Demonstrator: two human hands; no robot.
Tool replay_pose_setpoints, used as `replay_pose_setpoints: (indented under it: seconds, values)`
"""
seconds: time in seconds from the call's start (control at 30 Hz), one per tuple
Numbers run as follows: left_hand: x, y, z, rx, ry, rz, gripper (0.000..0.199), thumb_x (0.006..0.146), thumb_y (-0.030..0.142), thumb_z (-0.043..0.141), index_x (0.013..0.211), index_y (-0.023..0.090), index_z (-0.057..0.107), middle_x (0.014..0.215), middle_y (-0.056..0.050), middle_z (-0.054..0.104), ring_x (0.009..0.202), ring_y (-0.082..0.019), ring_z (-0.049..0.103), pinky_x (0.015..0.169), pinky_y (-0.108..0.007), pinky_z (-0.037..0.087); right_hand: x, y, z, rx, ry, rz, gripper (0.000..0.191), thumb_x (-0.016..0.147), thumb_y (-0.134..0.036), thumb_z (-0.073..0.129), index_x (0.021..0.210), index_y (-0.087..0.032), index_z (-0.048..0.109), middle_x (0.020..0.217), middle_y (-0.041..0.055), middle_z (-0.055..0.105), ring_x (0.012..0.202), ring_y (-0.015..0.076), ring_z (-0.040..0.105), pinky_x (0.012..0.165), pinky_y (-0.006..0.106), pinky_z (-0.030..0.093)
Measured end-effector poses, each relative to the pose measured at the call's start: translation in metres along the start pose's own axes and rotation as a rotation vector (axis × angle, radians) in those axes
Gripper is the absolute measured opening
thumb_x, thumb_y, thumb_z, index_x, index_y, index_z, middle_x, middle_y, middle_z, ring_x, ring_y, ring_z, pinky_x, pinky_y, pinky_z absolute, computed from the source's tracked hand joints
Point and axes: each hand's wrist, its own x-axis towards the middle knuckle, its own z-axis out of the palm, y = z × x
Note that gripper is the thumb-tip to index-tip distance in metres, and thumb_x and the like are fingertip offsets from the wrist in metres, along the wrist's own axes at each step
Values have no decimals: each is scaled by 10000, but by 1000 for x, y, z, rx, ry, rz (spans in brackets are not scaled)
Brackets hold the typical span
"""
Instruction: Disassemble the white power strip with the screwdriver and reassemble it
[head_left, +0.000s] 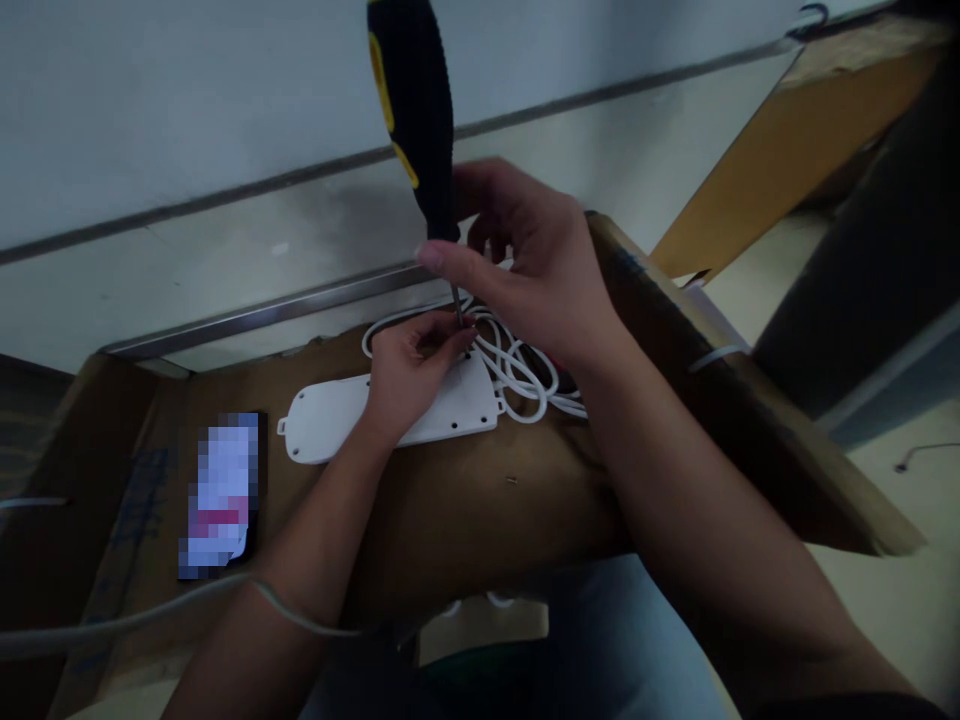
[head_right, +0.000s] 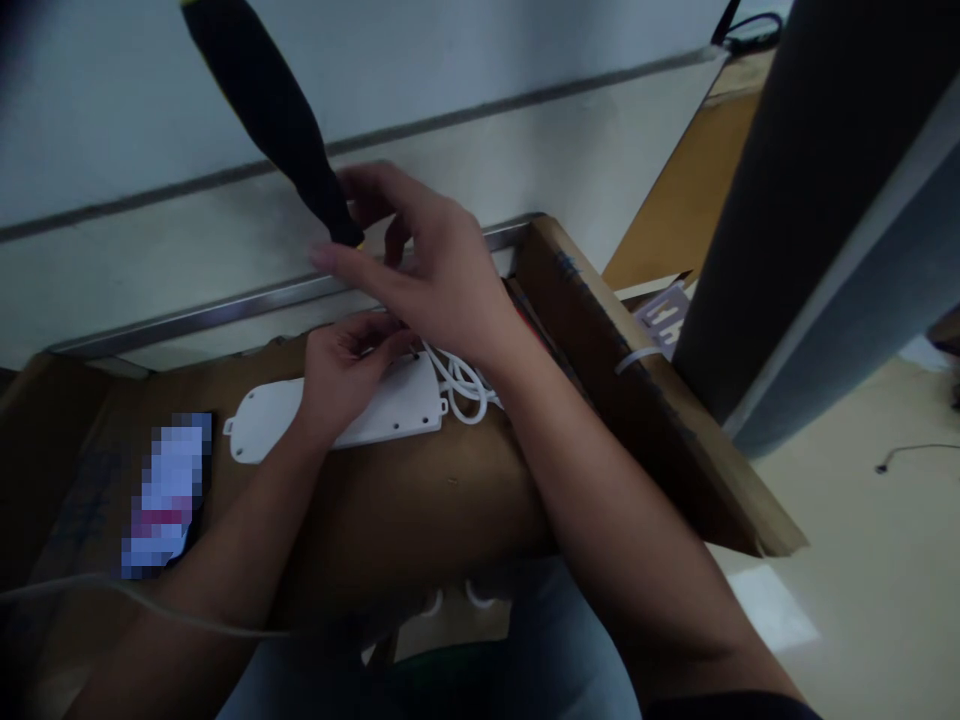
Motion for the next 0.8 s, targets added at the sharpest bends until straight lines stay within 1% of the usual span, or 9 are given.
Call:
replay_pose_setpoints:
  seconds: [0.1,0.17,0.27,0.37,0.43,0.5,0.57,0.67,0.8]
  values:
    - [0,0,1,-2,8,3,122,854,292,804,918,189,814,916,-38,832,824,-179,770,804,-295,618,-1,0,4,-27,149,-22,365,845,-481,824,913,-225,573,860,-11,642,742,119,549,692,289,476]
    - [-1,0,1,13,5,-1,136,861,297,795,942,190,815,946,-45,834,842,-178,769,822,-301,618,-1,1,3,-12,153,-31,339,869,-448,801,850,-225,546,785,-26,589,699,115,518,678,294,460]
    - [-1,1,0,39,-1,-4,163,873,319,781,968,191,816,953,-49,832,837,-174,763,824,-300,614,0,4,0,8,99,-36,218,879,-369,768,880,-245,589,823,-24,599,728,136,544,715,318,469]
    - [-1,1,0,48,-5,16,172,875,322,768,974,190,818,956,-52,831,835,-170,761,815,-291,609,0,6,-2,24,52,-48,133,907,-368,706,928,-267,621,833,-21,611,742,154,549,729,332,464]
    - [-1,1,0,58,-5,25,171,877,321,761,972,191,818,954,-50,830,837,-171,762,815,-289,608,-1,5,0,17,39,-68,111,949,-345,642,975,-237,635,887,-4,628,801,149,581,760,322,475]
    - [-1,2,0,69,-1,27,163,875,327,763,955,196,817,929,-42,829,822,-174,761,800,-291,612,-1,3,4,11,62,-90,141,943,-309,657,1018,-192,637,963,18,627,867,137,594,782,303,483]
    - [-1,3,0,78,2,22,154,874,333,770,942,203,817,909,-37,830,809,-179,760,789,-298,616,-1,1,7,27,126,-89,203,881,-309,752,976,-188,619,938,7,601,828,122,560,742,285,469]
    - [-2,3,0,71,-3,9,163,875,348,785,946,206,817,929,-40,834,821,-184,762,800,-309,615,0,-1,9,70,200,-27,271,821,-320,817,840,-224,564,809,-27,550,705,116,475,678,296,420]
    - [-2,2,0,76,1,7,182,869,355,797,958,198,823,926,-40,833,816,-178,758,787,-294,597,0,-2,4,23,164,-21,138,843,-248,739,820,-254,603,768,-26,591,690,137,523,662,318,410]
